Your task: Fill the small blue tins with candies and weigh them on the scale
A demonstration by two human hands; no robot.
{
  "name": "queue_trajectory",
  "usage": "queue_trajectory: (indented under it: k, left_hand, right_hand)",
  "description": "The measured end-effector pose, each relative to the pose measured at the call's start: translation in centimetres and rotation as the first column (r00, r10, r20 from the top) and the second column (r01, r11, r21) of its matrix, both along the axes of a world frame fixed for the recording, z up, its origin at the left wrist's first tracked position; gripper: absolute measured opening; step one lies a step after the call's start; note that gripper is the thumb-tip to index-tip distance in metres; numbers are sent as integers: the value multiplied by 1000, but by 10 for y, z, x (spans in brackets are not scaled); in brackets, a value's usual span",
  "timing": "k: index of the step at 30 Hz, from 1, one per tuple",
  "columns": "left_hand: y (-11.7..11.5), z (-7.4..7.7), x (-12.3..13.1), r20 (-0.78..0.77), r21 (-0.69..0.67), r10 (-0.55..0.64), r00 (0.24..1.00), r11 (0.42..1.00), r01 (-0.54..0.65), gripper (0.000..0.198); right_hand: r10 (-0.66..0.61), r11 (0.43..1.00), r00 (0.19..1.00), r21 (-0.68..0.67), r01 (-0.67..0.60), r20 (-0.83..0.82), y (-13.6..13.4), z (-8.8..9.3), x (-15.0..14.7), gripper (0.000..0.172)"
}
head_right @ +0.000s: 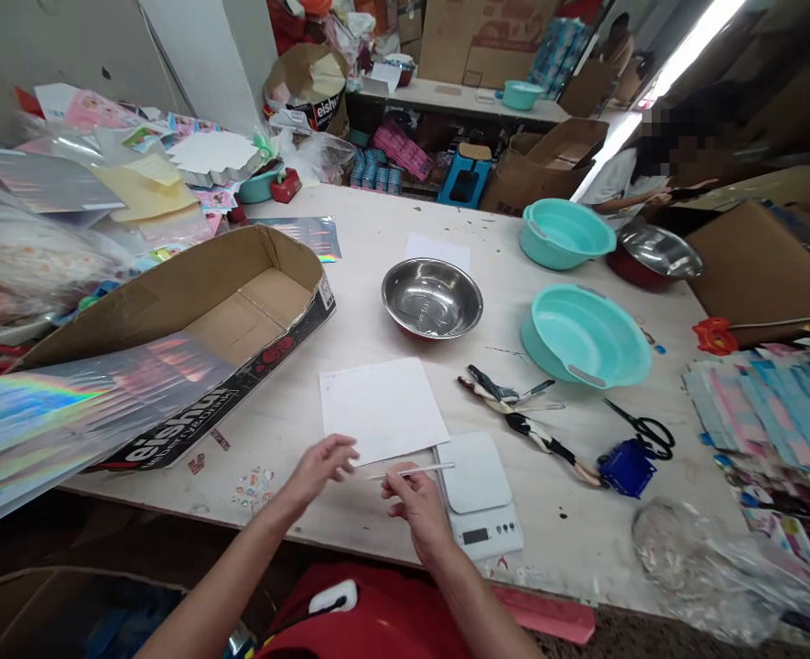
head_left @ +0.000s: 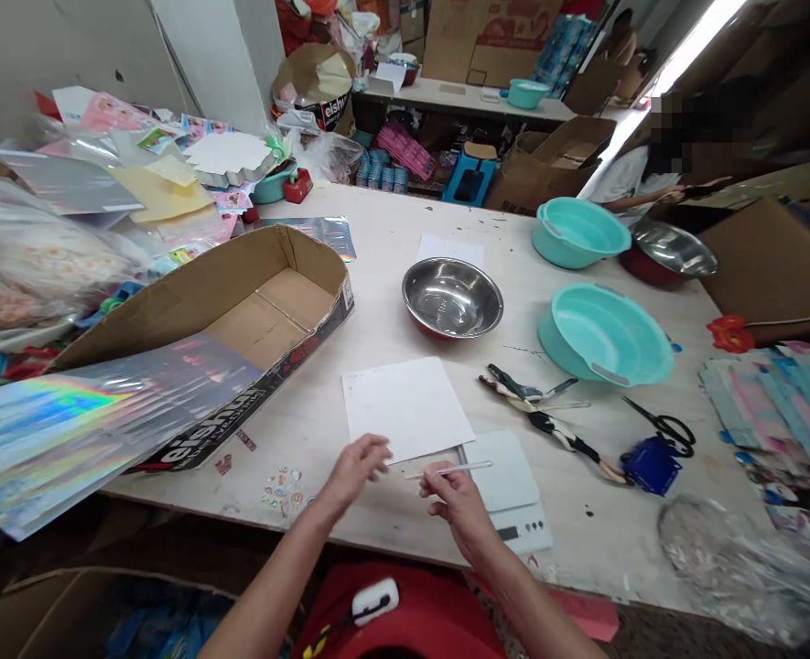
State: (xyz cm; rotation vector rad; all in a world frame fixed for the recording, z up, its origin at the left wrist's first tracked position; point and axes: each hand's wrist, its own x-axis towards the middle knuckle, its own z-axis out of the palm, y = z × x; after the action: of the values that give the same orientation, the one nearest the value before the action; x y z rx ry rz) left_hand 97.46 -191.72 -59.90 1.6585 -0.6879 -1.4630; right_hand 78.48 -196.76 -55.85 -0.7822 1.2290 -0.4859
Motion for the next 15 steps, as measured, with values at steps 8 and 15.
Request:
queue_trajectory:
  k: [8,15]
  left_hand:
    - [-63,-67,92,523,212,127,843,938,-273,32]
    - [-88,-53,61,554,138,129,822,960,-244,16]
  right_hand:
    - [-274,959,958,45,279,-83,14,-14,-59,44]
    - [-247,968,951,6,252,-185,29,-23,-63,44]
